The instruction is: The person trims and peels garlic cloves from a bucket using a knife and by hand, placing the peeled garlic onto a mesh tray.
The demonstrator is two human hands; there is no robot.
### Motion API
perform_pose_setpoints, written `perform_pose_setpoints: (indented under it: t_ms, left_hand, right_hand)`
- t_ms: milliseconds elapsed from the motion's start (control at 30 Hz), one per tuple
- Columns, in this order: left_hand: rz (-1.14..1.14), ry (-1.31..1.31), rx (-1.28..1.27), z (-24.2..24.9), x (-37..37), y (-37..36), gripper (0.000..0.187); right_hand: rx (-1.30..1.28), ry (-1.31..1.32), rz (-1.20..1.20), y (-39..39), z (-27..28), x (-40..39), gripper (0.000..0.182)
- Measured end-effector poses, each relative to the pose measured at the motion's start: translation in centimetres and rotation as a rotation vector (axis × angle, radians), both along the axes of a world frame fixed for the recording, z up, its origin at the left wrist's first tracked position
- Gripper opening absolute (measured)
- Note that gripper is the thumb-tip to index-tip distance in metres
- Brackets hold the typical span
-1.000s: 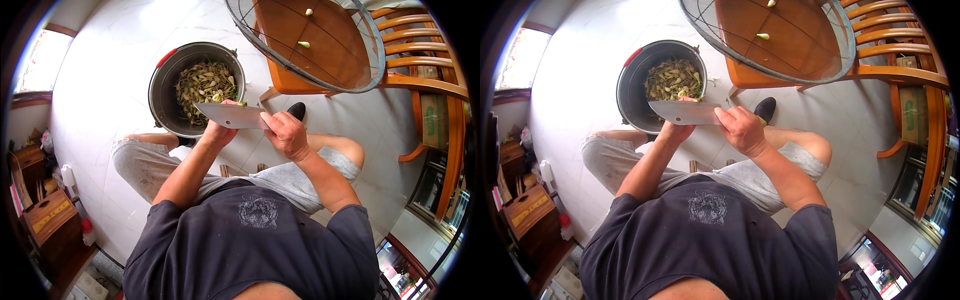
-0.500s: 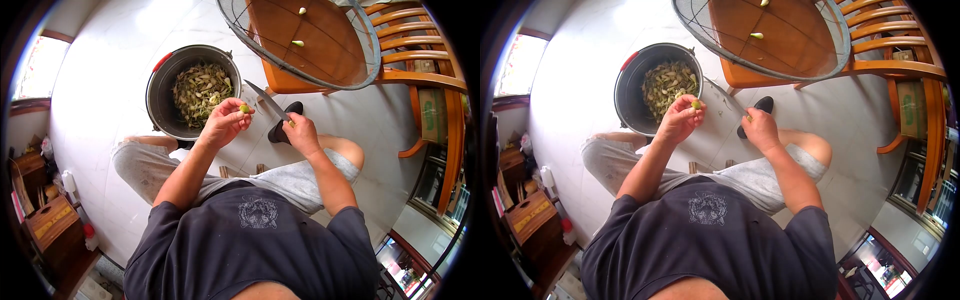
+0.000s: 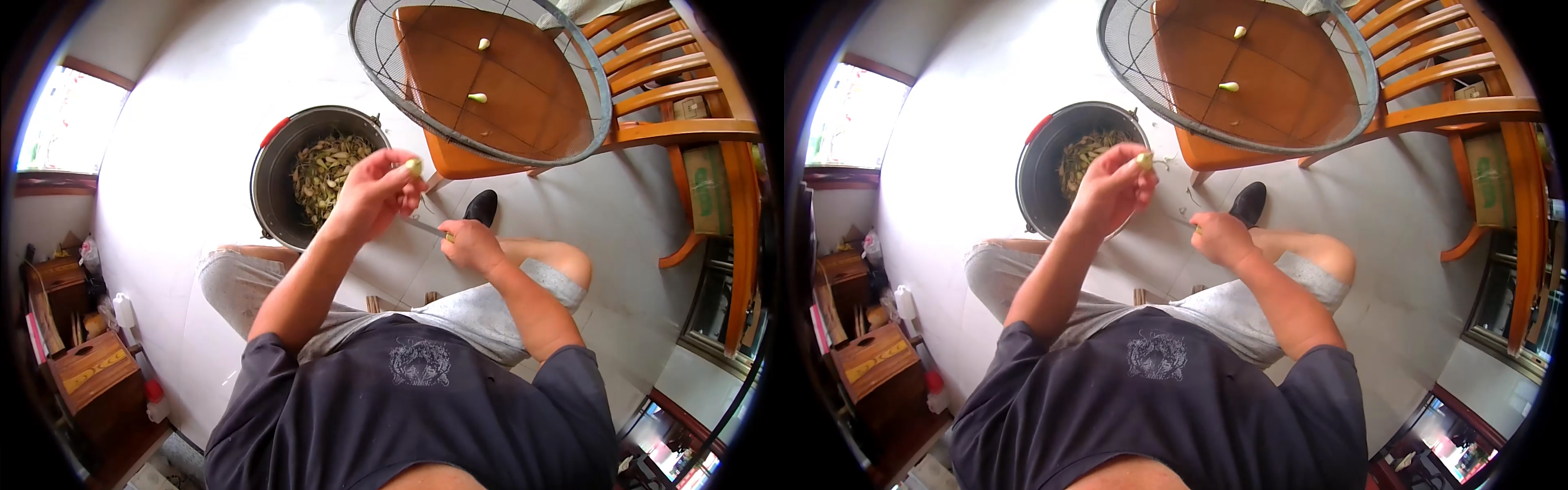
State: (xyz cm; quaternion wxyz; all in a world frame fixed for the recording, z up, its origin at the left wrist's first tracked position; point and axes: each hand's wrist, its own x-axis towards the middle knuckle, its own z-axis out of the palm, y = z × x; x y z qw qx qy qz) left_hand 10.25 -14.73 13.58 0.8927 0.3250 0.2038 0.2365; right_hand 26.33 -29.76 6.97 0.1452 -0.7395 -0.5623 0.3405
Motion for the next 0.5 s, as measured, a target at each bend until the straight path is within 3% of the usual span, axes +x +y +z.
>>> perform_pose_setpoints:
  t_ms: [67,200,300,500]
  left_hand:
    - [0.037,0.294,0.396,3.1,2.7,1.4,0.020]
    - [0.025,0.458,1.004,6.3,7.8,4.5,0.025]
    - [-0.074,0.420,0.821,7.1,9.5,5.2,0.024]
    - [-0.206,0.789,1.413,4.8,12.7,7.8,0.027]
  right_hand:
    - [-0.039,0.021,0.019,0.1,0.6,-0.4,0.029]
    - [-0.049,0.020,0.055,0.1,0.7,-0.8,0.029]
    - [-0.035,0.024,0.053,0.4,0.8,-0.7,0.029]
    - [-0.036,0.027,0.057,0.6,0.4,-0.9,0.029]
